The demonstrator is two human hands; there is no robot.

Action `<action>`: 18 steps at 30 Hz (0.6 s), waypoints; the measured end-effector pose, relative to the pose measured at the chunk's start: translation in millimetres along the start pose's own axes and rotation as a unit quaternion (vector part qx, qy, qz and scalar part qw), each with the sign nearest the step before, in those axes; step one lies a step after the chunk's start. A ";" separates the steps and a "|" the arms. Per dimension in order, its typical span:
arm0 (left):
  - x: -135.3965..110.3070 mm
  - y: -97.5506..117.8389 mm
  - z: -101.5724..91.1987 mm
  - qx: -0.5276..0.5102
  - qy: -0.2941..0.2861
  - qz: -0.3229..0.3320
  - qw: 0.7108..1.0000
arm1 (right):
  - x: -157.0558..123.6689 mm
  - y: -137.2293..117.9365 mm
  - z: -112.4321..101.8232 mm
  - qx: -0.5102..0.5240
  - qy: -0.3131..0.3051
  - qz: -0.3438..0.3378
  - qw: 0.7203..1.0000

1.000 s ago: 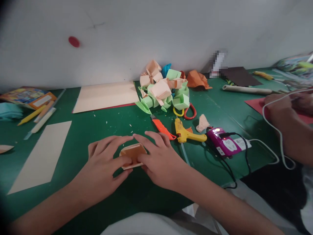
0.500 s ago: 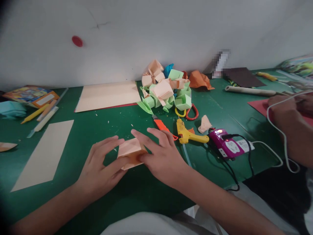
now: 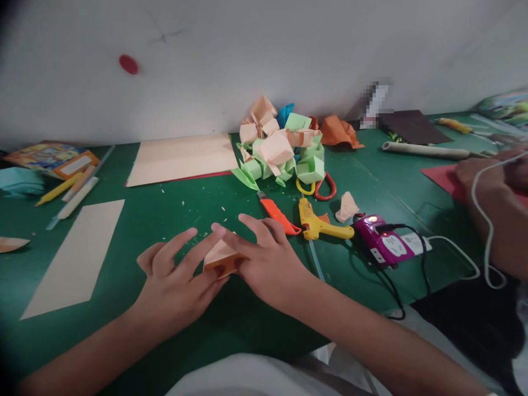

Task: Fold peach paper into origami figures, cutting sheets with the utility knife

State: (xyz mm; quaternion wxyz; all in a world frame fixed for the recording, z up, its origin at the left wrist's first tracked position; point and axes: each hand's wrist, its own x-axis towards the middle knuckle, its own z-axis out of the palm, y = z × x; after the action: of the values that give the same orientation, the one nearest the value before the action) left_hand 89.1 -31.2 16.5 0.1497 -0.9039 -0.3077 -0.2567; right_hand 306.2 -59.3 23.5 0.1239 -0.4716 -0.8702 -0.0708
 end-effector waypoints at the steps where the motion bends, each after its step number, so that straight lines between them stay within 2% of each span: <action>1: 0.2 0.8 -0.9 -0.003 -0.007 0.001 1.000 | 0.5 -0.3 0.3 -0.001 0.002 0.000 1.000; 6: -1.5 4.1 -0.6 0.046 0.001 0.022 0.999 | 3.6 -2.0 1.1 -0.011 0.010 0.013 1.000; 12: -0.5 10.1 5.1 0.107 0.000 0.022 0.994 | 7.2 -0.9 -2.6 -0.008 -0.035 0.006 0.999; 18: 3.5 15.3 5.5 0.103 -0.027 0.008 0.994 | 11.6 -3.3 -6.7 -0.021 -0.061 0.013 0.998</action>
State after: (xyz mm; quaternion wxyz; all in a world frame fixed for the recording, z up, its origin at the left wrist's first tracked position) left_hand 103.2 -38.8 12.2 0.2357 -0.8927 -0.3293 -0.1975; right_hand 298.4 -53.4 33.1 0.0614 -0.4893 -0.8680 -0.0588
